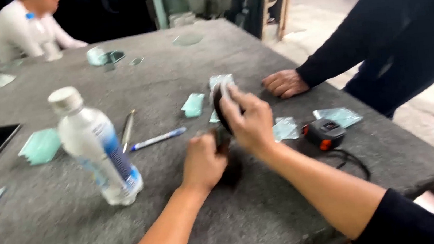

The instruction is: Grinding and smoothing the edges of small glass pieces using a hand-held abrasive stone and water.

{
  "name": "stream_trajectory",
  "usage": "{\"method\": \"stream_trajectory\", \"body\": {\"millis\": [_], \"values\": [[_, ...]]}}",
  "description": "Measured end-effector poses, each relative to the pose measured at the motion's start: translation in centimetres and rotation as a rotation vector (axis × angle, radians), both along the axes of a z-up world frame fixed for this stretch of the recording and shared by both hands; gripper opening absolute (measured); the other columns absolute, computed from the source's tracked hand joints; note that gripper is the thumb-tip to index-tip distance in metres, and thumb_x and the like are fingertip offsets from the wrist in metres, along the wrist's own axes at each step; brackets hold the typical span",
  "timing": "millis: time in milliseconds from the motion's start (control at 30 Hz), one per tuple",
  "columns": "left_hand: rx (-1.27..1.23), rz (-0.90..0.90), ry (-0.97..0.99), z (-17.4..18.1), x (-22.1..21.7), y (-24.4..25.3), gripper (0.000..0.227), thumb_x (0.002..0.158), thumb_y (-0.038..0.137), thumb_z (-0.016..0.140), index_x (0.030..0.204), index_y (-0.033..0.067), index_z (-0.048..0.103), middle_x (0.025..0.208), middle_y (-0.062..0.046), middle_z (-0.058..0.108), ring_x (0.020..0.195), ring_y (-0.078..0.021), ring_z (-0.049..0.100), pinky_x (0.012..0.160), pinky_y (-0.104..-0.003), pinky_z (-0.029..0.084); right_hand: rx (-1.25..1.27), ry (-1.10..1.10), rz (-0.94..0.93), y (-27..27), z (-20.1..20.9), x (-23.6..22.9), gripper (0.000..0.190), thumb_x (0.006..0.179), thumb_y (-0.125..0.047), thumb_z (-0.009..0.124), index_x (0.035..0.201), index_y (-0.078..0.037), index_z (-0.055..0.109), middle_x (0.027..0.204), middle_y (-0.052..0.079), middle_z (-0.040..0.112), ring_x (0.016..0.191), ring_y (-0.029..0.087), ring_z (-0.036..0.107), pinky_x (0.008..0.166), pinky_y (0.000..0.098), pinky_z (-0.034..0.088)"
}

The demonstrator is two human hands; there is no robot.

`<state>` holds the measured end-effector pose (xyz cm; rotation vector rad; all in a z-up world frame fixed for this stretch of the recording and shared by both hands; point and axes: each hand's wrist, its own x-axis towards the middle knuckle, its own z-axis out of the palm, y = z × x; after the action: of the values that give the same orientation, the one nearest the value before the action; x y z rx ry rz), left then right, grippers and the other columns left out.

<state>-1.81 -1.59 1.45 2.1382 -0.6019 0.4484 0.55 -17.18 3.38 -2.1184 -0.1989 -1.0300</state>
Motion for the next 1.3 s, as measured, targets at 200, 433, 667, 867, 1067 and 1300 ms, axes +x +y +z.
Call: {"method": "stream_trajectory", "body": {"millis": [200, 433, 667, 867, 1067, 1300], "values": [[0.021, 0.063, -0.040, -0.9, -0.4, -0.4, 0.020, 0.096, 0.020, 0.071, 0.086, 0.0027, 0.074, 0.061, -0.022, 0.070, 0.070, -0.0476, 0.077, 0.066, -0.052, 0.058, 0.075, 0.090, 0.027, 0.9, 1.5, -2.0, 0.061, 0.100, -0.061, 0.062, 0.150, -0.027, 0.074, 0.107, 0.024, 0.083, 0.108, 0.052, 0.076, 0.093, 0.0579, 0.058], [0.017, 0.082, -0.139, 0.0, -1.5, -0.3, 0.026, 0.103, 0.017, 0.068, 0.082, 0.0011, 0.069, 0.055, -0.024, 0.067, 0.062, -0.0495, 0.073, 0.054, -0.052, 0.054, 0.254, 0.134, 0.108, 1.5, 1.7, -2.2, 0.066, 0.103, -0.062, 0.057, 0.151, -0.020, 0.072, 0.104, 0.027, 0.081, 0.108, 0.054, 0.076, 0.092, 0.0571, 0.059], [0.114, 0.087, -0.139, 0.4, -1.5, -0.2, 0.020, 0.098, 0.020, 0.071, 0.089, 0.0028, 0.074, 0.064, -0.024, 0.074, 0.069, -0.0452, 0.079, 0.059, -0.053, 0.061, 0.151, 0.106, 0.110, 1.2, 1.9, -3.1, 0.060, 0.103, -0.058, 0.057, 0.151, -0.024, 0.071, 0.107, 0.030, 0.079, 0.113, 0.055, 0.072, 0.093, 0.0610, 0.056], [0.174, 0.086, -0.182, -1.0, -0.4, 0.4, 0.011, 0.091, 0.010, 0.074, 0.084, 0.0024, 0.072, 0.065, -0.024, 0.074, 0.073, -0.0465, 0.080, 0.056, -0.051, 0.063, 0.114, 0.048, 0.172, 1.7, 1.2, -3.1, 0.058, 0.100, -0.054, 0.067, 0.146, -0.020, 0.076, 0.113, 0.029, 0.080, 0.115, 0.054, 0.073, 0.094, 0.0609, 0.058], [0.144, 0.096, -0.128, -2.2, 1.4, 1.0, 0.011, 0.083, 0.010, 0.078, 0.087, 0.0025, 0.072, 0.070, -0.024, 0.075, 0.079, -0.0494, 0.079, 0.061, -0.059, 0.060, 0.085, 0.045, 0.235, 1.3, 0.7, -2.5, 0.054, 0.102, -0.051, 0.067, 0.149, -0.026, 0.074, 0.114, 0.027, 0.081, 0.116, 0.052, 0.074, 0.092, 0.0579, 0.058], [0.177, 0.136, -0.157, -0.9, 0.3, 0.5, 0.015, 0.091, 0.015, 0.072, 0.092, 0.0001, 0.076, 0.070, -0.027, 0.076, 0.072, -0.0489, 0.079, 0.059, -0.055, 0.062, 0.084, 0.065, 0.190, 1.9, 1.6, -3.0, 0.055, 0.106, -0.053, 0.060, 0.148, -0.022, 0.074, 0.115, 0.029, 0.080, 0.118, 0.053, 0.073, 0.096, 0.0610, 0.056]]}}
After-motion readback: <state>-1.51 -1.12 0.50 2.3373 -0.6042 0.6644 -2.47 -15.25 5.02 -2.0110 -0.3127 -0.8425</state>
